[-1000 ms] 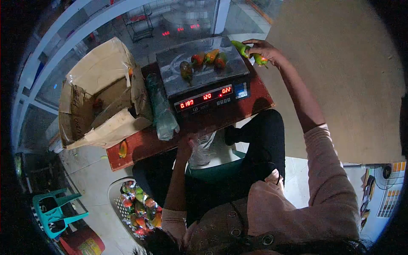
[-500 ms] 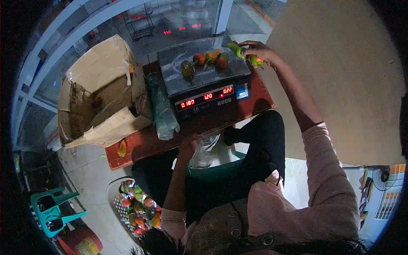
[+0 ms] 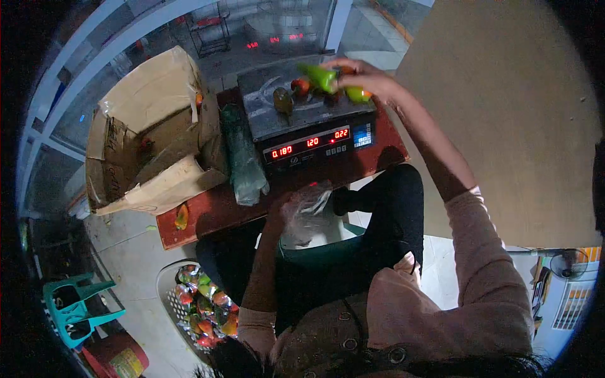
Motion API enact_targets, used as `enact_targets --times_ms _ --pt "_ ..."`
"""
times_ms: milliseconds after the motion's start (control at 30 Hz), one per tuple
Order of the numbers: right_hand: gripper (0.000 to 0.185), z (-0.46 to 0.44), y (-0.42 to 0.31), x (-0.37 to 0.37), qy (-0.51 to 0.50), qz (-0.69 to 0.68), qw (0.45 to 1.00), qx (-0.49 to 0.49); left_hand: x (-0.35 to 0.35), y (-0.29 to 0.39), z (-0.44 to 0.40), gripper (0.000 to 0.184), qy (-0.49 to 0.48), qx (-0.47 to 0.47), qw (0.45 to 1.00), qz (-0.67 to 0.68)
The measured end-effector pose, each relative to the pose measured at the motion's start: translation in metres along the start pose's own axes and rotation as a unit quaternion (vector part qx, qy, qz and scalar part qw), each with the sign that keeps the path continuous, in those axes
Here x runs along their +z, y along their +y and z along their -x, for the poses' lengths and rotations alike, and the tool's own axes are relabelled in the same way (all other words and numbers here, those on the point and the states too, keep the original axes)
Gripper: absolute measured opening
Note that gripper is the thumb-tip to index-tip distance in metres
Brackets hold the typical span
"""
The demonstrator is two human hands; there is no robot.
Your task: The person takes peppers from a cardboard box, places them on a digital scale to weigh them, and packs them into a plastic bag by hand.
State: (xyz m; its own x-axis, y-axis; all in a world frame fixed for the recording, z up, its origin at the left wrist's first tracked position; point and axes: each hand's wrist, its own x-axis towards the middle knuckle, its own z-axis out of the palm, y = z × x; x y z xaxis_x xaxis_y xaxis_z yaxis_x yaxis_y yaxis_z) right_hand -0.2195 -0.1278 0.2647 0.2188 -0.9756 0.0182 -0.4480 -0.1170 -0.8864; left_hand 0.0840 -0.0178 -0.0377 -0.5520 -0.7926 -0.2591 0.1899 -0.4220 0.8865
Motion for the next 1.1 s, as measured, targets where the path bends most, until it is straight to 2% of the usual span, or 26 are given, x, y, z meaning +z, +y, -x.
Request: enact_targets --times_ms 67,100,133,167,200,267,333,367,467,533,633,700,767,833,867,967,1033,1100 --pt "0.052 0.020 0.002 0.022 -0.074 0.020 0.992 -0.104 0.010 0.014 0.002 0.027 0.013 -0.052 0.991 0.123" --pt "0.051 0.027 -0.013 0.044 -0.156 0.158 0.975 -0.013 0.022 0.036 0.008 0.028 0.012 -0.078 0.983 0.167" --pt "0.050 0.037 -0.028 0.066 -0.234 0.290 0.925 0.079 0.036 0.061 0.015 0.030 0.012 -0.103 0.972 0.211" --pt "0.051 0.055 0.001 0.088 -0.242 0.134 0.959 0.066 0.049 0.086 0.024 0.031 0.013 -0.129 0.959 0.253" --pt "0.051 0.072 0.030 0.110 -0.244 -0.027 0.968 0.051 0.058 0.106 0.031 0.033 0.016 -0.155 0.943 0.294" --pt "0.051 0.084 0.007 0.141 -0.271 0.144 0.952 0.022 0.077 0.138 0.045 0.040 0.033 -0.201 0.951 0.234" --pt "0.049 0.088 -0.006 0.151 -0.296 0.159 0.940 0.065 0.069 0.130 0.049 0.043 0.026 -0.209 0.952 0.221" --pt "0.049 0.087 -0.010 0.152 -0.308 0.167 0.933 0.086 0.047 0.100 0.048 0.044 0.009 -0.194 0.952 0.237" --pt "0.045 0.077 -0.014 0.128 -0.242 0.163 0.956 0.006 0.019 0.064 0.033 0.042 -0.043 -0.176 0.941 0.284" --pt "0.038 0.058 0.002 0.113 -0.090 0.129 0.987 -0.022 0.010 0.044 0.026 0.041 -0.061 -0.172 0.937 0.297" --pt "0.027 0.016 0.029 0.087 0.056 0.302 0.949 -0.063 -0.014 0.008 0.019 0.038 -0.066 -0.165 0.946 0.272" --pt "0.023 -0.008 0.027 0.088 0.130 0.360 0.918 -0.108 -0.021 0.000 0.018 0.038 -0.068 -0.137 0.963 0.220" --pt "0.023 -0.030 0.026 0.102 0.154 0.354 0.916 -0.106 -0.018 0.001 0.022 0.039 -0.064 -0.073 0.991 0.097" --pt "0.026 -0.042 0.024 0.130 0.142 0.399 0.906 -0.007 -0.010 0.011 0.028 0.038 -0.044 -0.045 0.998 0.022" --pt "0.027 -0.044 0.023 0.139 0.134 0.422 0.896 0.043 -0.002 0.023 0.031 0.035 -0.024 -0.055 0.998 0.029" --pt "0.035 -0.041 0.025 0.145 0.150 0.430 0.890 0.028 0.021 0.061 0.039 0.028 0.036 -0.082 0.995 0.053" --pt "0.037 -0.037 0.031 0.147 0.187 0.393 0.900 -0.001 0.023 0.063 0.038 0.026 0.047 -0.065 0.997 0.004" --pt "0.038 -0.026 0.023 0.149 0.199 0.359 0.912 -0.020 0.020 0.057 0.036 0.025 0.029 -0.012 0.993 -0.114"
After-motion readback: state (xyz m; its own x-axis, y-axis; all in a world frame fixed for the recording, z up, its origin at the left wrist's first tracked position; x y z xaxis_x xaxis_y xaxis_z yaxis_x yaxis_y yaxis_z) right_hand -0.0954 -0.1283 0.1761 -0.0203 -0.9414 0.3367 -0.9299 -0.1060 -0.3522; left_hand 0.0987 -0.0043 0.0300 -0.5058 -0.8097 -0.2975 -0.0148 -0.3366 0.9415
